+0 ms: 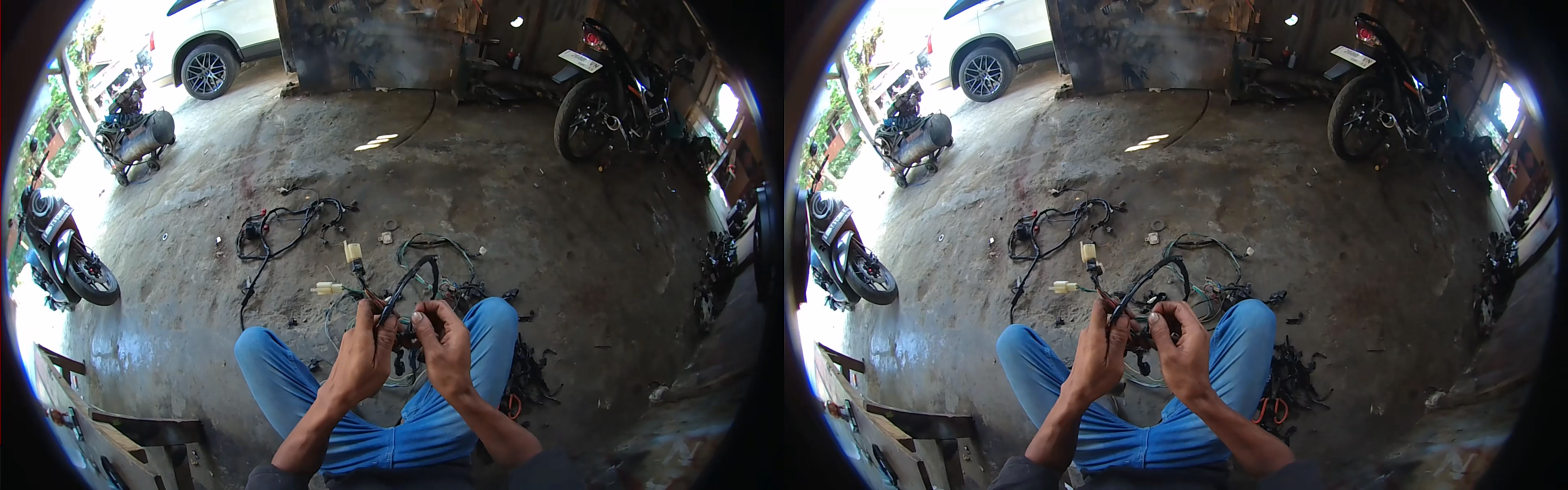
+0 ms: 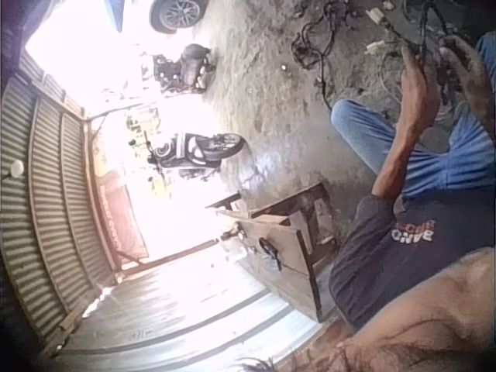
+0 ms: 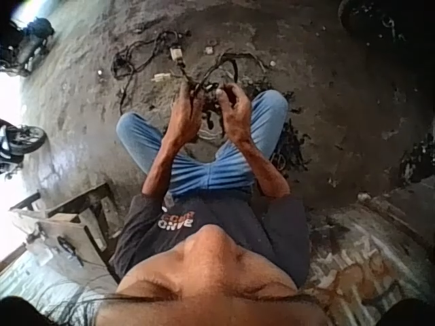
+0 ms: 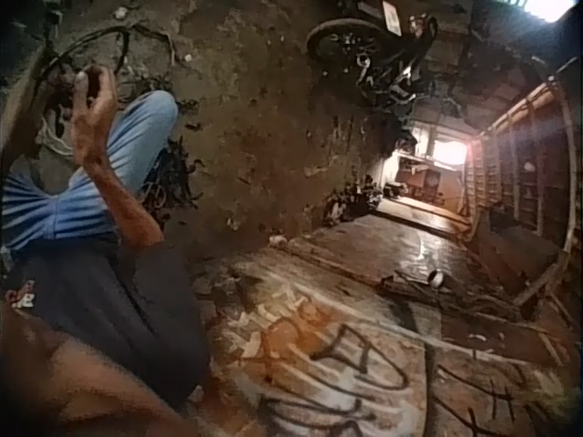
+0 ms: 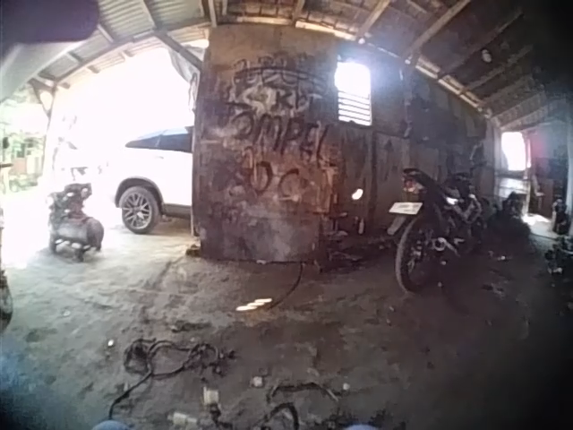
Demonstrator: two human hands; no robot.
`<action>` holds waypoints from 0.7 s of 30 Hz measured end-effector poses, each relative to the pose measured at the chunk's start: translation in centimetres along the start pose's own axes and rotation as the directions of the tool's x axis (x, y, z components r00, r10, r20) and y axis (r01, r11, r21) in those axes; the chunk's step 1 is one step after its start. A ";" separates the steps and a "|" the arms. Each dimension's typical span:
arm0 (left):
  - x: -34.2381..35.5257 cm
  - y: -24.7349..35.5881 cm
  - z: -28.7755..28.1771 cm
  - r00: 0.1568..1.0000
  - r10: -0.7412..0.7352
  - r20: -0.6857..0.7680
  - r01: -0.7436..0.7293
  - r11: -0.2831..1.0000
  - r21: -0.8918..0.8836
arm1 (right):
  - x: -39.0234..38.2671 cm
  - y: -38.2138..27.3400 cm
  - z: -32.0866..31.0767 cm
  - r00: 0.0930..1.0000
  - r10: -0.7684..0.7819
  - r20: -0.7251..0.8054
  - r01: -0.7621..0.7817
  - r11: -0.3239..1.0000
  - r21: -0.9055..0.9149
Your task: Inspect and organize a motorcycle wiring harness while sitting on the floor.
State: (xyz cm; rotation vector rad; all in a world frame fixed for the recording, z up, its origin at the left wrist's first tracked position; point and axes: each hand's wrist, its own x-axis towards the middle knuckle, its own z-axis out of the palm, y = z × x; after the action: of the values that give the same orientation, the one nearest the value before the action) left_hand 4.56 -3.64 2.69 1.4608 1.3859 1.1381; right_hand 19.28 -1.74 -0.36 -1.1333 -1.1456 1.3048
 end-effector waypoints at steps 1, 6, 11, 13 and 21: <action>-0.1 -0.1 -0.2 1.000 -0.008 0.007 0.008 1.000 -0.013 | -0.1 -0.5 0.1 1.000 0.001 0.003 -0.001 1.000 0.002; -0.7 0.2 -0.9 0.998 -0.056 0.023 0.058 0.992 -0.109 | 0.4 -2.9 -1.4 0.953 0.166 0.252 -0.201 0.972 0.119; -1.0 -0.2 -0.8 0.998 -0.059 0.001 0.059 0.981 -0.183 | 0.3 -4.6 -2.2 0.947 -0.251 0.201 0.278 0.953 -0.121; -0.9 -0.2 -0.7 0.997 -0.062 -0.035 0.055 0.982 -0.178 | -0.2 -5.1 -2.1 0.874 -0.415 0.252 0.485 0.763 -0.427; -0.3 -0.4 0.1 0.999 -0.038 -0.013 0.037 0.993 -0.110 | -0.8 -3.3 -1.3 0.752 -0.619 0.227 0.600 0.501 -0.623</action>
State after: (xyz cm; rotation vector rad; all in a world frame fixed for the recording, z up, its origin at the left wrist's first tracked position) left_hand 4.58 -3.88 2.20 1.3457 1.3342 1.1851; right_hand 20.94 -2.38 2.79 -1.0477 -1.8686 0.2823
